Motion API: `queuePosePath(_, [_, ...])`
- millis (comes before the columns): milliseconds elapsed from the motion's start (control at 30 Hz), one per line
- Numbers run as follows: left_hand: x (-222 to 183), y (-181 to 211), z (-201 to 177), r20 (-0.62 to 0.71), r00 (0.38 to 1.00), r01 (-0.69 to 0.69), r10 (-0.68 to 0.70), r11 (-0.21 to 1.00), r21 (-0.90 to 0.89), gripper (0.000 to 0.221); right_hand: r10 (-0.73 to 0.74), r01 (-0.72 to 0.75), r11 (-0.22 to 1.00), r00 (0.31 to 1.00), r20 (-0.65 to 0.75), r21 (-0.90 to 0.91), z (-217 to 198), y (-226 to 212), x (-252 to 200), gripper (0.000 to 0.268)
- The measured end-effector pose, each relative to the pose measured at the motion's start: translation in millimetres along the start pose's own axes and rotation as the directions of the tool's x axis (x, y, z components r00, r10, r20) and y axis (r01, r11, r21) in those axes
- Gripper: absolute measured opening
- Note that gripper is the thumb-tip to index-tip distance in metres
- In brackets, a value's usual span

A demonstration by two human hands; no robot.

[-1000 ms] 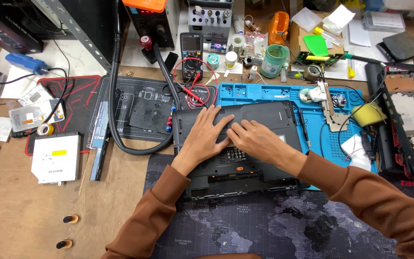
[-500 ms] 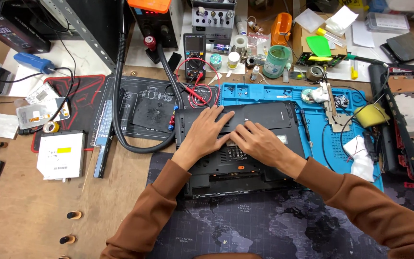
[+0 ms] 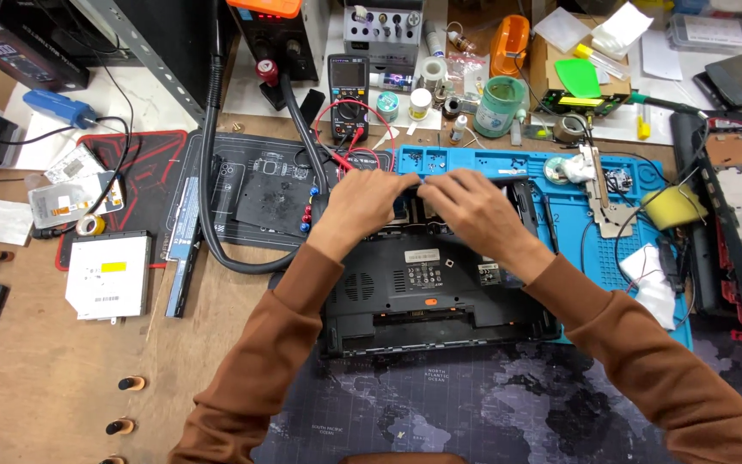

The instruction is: Disassembling a laptop by removing screws and internal components using a screwdriver

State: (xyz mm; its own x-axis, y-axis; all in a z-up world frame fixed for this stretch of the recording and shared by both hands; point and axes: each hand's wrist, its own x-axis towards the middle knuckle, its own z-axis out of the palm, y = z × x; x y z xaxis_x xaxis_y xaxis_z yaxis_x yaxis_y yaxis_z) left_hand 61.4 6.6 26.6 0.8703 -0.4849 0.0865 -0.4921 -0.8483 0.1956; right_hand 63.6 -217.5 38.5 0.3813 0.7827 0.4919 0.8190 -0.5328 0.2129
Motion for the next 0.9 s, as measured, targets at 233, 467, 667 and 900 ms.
queuePosePath(233, [9.1,-2.6,-14.5,0.073,0.997,0.042,-0.039,0.998,-0.036,0.046,0.113,-0.118,0.993,0.970,-0.215,-0.010,31.0,24.2,-17.5,0.022])
queuePosePath(467, [10.6,-1.5,-20.8,0.061,0.997,0.047,-0.045,0.998,-0.030,0.036,0.254,-0.271,0.962,0.936,-0.244,-0.036,39.2,31.8,-35.0,0.016])
queuePosePath(667, [11.5,-5.3,-14.5,0.036,0.998,0.049,-0.049,0.999,-0.020,0.026,0.307,-0.316,0.949,0.913,-0.269,0.010,40.9,25.9,-32.2,0.019])
queuePosePath(900, [25.8,-15.0,-14.8,0.086,0.992,0.096,-0.097,0.995,0.018,0.025,0.507,-0.477,0.862,0.822,-0.259,0.172,40.2,26.3,-34.1,0.035])
